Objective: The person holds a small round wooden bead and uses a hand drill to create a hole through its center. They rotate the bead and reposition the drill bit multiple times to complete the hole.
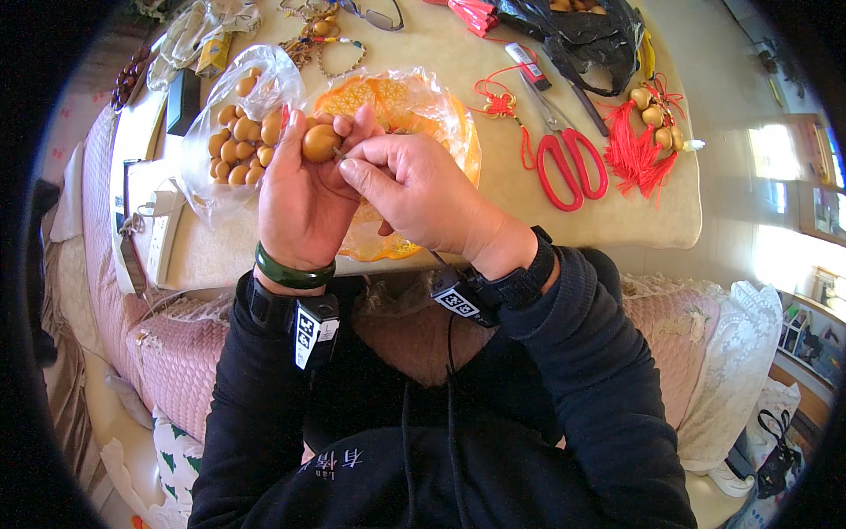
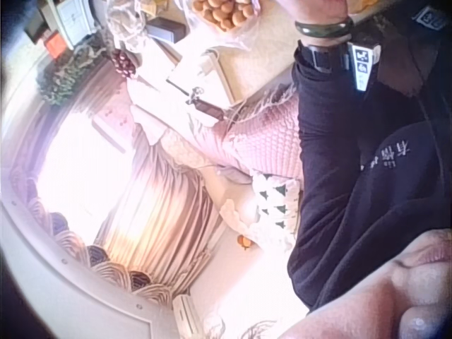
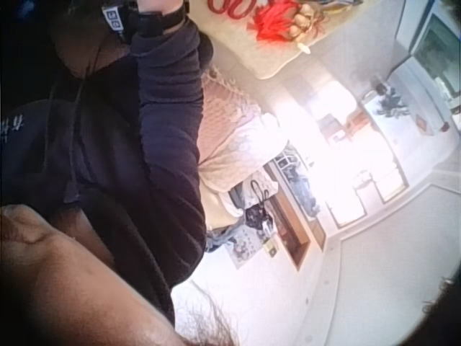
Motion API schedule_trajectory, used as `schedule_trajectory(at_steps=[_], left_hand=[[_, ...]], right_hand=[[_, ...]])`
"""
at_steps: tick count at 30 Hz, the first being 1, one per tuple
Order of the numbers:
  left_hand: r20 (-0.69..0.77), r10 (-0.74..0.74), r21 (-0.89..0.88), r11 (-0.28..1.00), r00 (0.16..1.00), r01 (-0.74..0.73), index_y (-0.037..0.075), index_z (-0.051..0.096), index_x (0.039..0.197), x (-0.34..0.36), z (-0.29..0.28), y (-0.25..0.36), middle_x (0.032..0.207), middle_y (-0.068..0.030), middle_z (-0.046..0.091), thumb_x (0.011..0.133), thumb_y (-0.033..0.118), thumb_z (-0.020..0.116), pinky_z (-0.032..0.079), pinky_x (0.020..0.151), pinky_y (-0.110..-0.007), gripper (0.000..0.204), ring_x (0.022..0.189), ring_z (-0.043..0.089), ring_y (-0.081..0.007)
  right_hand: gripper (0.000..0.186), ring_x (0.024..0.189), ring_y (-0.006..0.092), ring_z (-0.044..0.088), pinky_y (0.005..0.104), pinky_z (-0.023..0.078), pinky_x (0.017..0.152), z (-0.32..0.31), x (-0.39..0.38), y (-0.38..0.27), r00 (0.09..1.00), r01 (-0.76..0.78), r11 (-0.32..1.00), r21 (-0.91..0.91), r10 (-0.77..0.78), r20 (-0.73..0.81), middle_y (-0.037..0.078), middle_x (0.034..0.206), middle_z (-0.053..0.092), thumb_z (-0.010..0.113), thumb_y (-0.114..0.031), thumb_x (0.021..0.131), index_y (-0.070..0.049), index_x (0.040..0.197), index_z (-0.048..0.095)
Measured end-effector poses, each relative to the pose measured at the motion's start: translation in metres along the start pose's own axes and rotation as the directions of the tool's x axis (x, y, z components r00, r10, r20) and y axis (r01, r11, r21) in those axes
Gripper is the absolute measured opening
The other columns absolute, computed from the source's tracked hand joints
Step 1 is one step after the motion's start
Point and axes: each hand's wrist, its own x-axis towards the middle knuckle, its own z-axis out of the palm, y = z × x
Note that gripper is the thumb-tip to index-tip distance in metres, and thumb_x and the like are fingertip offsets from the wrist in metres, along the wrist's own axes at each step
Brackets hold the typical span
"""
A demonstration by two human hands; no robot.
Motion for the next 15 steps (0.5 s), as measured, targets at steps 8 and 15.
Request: schedule_trajectory(at_steps=[8, 15], left_hand=[[0.029, -0.01, 0.0, 1.0, 1.0, 0.01, 0.002, 0.054, 0.103, -0.0022, 0.0017, 0.0016, 0.1, -0.0071, 0.062, 0.108, 0.035, 0.032, 0.047, 0.103, -0.039, 0.04, 0.12, 0.06, -0.0272], [0.059, -0.021, -0.018, 1.0, 0.998, 0.022, 0.0, 0.054, 0.103, -0.0026, -0.0005, 0.0008, 0.1, -0.0072, 0.062, 0.108, 0.038, 0.032, 0.047, 0.103, -0.038, 0.044, 0.12, 0.059, -0.0263]], right_hand=[[0.024, 0.057, 0.005, 0.056, 0.0214, 0.048, 0.048, 0.0002, -0.0009, -0.0012, 1.0, 0.011, 0.999, -0.037, -0.011, 0.0, -0.001, 0.072, 0.059, 0.054, -0.021, 0.102, -0.001, 0.094, 0.065], [0.02, 0.056, 0.0055, 0.054, 0.0226, 0.044, 0.05, 0.001, -0.0007, -0.0014, 0.998, 0.054, 0.995, -0.087, -0.057, -0.029, 0.0, 0.068, 0.057, 0.059, -0.016, 0.099, 0.002, 0.092, 0.065]])
